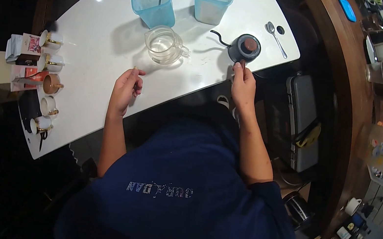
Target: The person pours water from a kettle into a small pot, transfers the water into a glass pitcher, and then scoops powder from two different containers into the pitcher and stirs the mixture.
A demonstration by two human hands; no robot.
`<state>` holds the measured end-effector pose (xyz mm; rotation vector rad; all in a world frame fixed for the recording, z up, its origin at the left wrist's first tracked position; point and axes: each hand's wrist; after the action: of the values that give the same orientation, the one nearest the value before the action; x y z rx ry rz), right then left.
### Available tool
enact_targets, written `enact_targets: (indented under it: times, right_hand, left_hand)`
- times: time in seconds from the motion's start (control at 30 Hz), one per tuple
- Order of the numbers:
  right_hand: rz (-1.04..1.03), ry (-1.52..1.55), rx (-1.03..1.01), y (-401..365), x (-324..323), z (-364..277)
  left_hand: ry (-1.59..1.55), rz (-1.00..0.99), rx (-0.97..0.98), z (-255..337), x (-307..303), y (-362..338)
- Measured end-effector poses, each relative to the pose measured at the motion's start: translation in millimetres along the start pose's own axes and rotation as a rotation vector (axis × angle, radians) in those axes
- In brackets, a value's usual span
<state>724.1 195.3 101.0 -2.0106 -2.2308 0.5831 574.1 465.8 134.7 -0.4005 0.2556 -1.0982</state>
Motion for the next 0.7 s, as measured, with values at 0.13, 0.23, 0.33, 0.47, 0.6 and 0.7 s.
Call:
enact_targets:
  times: [0.13,0.23,0.33,0.47,0.6,0.7]
  right_hand:
    - [0.003,0.12,-0.031,2,4,11]
    - [0.057,0.021,-0.061,1,5,8]
    - [0.019,0.104,-0.051,3,-1,4]
    - [-0.019,0.105,-0.058,14,-15,8]
    - [-0.016,0.054,-0.083,23,-28,1]
    - [-0.056,0.033,-0.118,37,-38,3]
  left_hand:
    - [-0.015,-0.044,0.031,1,-4,5]
    - [-0.003,-0.015,0.042,4,-3,6]
    - [0.0,0.015,0.069,10,2,4]
    - [-0.038,0.005,0.068,14,20,-1]
    - [-0.031,0.005,0.073,14,37,-1]
    - [-0.028,0.026,0.09,16,48,-2]
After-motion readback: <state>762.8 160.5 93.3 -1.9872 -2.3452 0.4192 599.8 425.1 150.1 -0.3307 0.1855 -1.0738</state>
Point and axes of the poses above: each hand's wrist, its own y-axis towards the middle knuckle, its own x-axis out of the palm, z = x × y, and after that the axes turned 1 degree about x, right-handed
